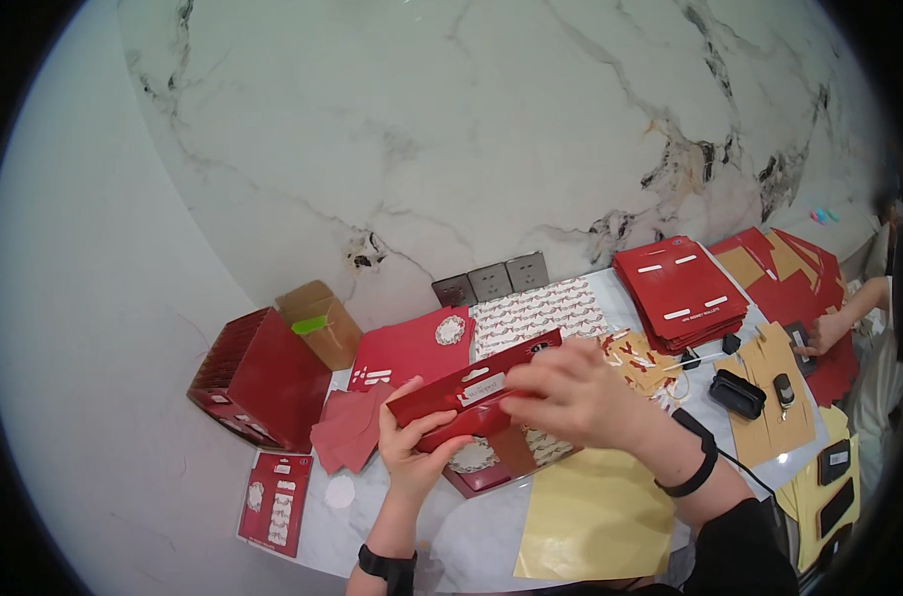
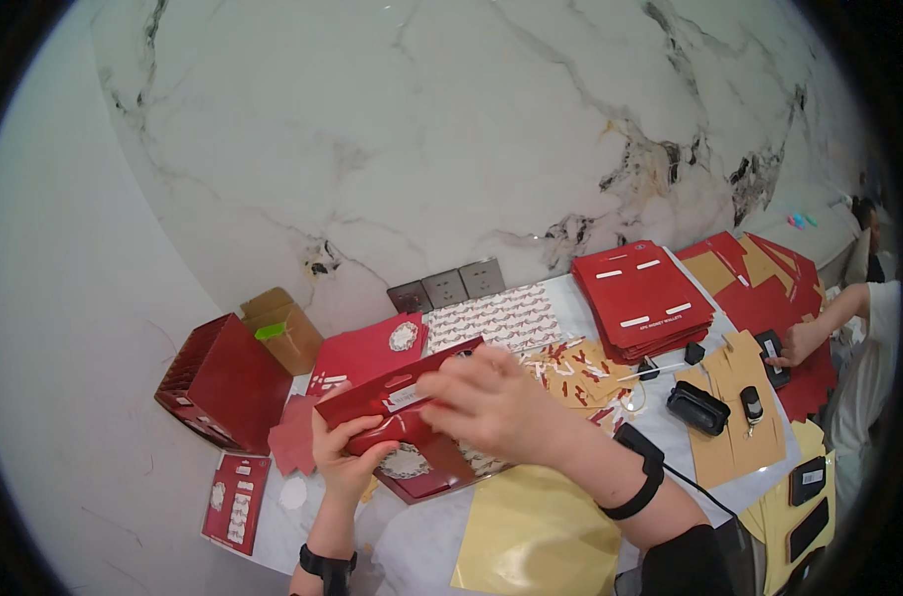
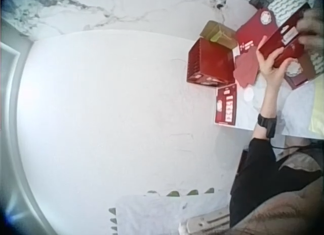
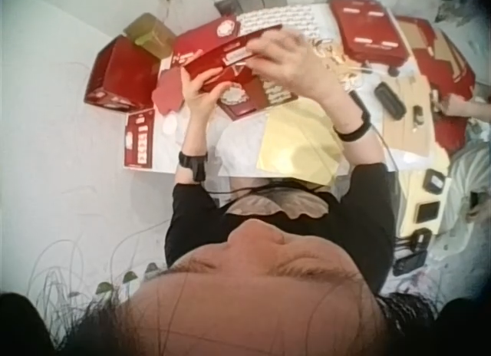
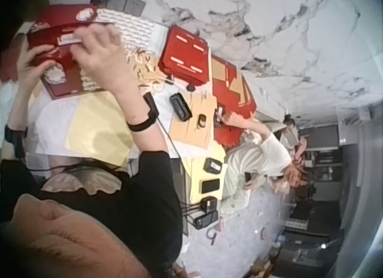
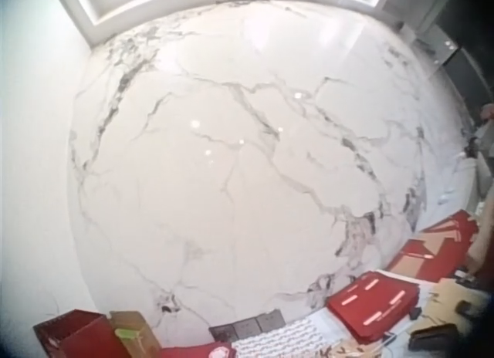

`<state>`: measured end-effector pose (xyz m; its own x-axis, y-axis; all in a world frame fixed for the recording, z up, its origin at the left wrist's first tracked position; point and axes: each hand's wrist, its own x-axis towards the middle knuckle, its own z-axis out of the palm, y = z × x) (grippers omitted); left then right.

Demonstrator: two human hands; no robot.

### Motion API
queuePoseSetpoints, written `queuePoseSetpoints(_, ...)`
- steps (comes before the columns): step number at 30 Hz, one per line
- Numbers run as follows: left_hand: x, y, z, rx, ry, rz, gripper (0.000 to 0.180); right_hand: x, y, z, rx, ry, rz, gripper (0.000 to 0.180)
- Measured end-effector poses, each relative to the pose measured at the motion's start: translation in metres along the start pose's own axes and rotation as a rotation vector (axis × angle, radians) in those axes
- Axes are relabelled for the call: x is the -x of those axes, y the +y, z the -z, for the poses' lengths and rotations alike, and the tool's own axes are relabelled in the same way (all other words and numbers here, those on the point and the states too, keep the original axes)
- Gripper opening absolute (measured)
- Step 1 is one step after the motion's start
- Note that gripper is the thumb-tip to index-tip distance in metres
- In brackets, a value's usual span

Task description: Assembling red paper money wallets by inserting decorative components and cards into envelopes.

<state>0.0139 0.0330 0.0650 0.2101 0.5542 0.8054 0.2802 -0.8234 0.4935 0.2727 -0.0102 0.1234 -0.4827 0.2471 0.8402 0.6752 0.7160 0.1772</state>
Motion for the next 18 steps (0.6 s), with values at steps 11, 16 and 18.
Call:
queuePoseSetpoints(11, 0.009, 0.006, 0.002, -0.107, -0.013, -0.126, 0.046, 0.001, -0.011, -0.022, -0.270, -0.132, -0.052, 0.037)
queuePoseSetpoints(16, 0.007, 0.012, 0.002, -0.141, -0.009, -0.191, 0.046, 0.000, -0.013, -0.018, -0.299, -0.134, -0.054, 0.033)
queuePoseSetpoints(18, 0.008, 0.014, 0.001, -0.136, -0.010, -0.174, 0.046, 0.000, -0.014, -0.017, -0.300, -0.146, -0.041, 0.030)
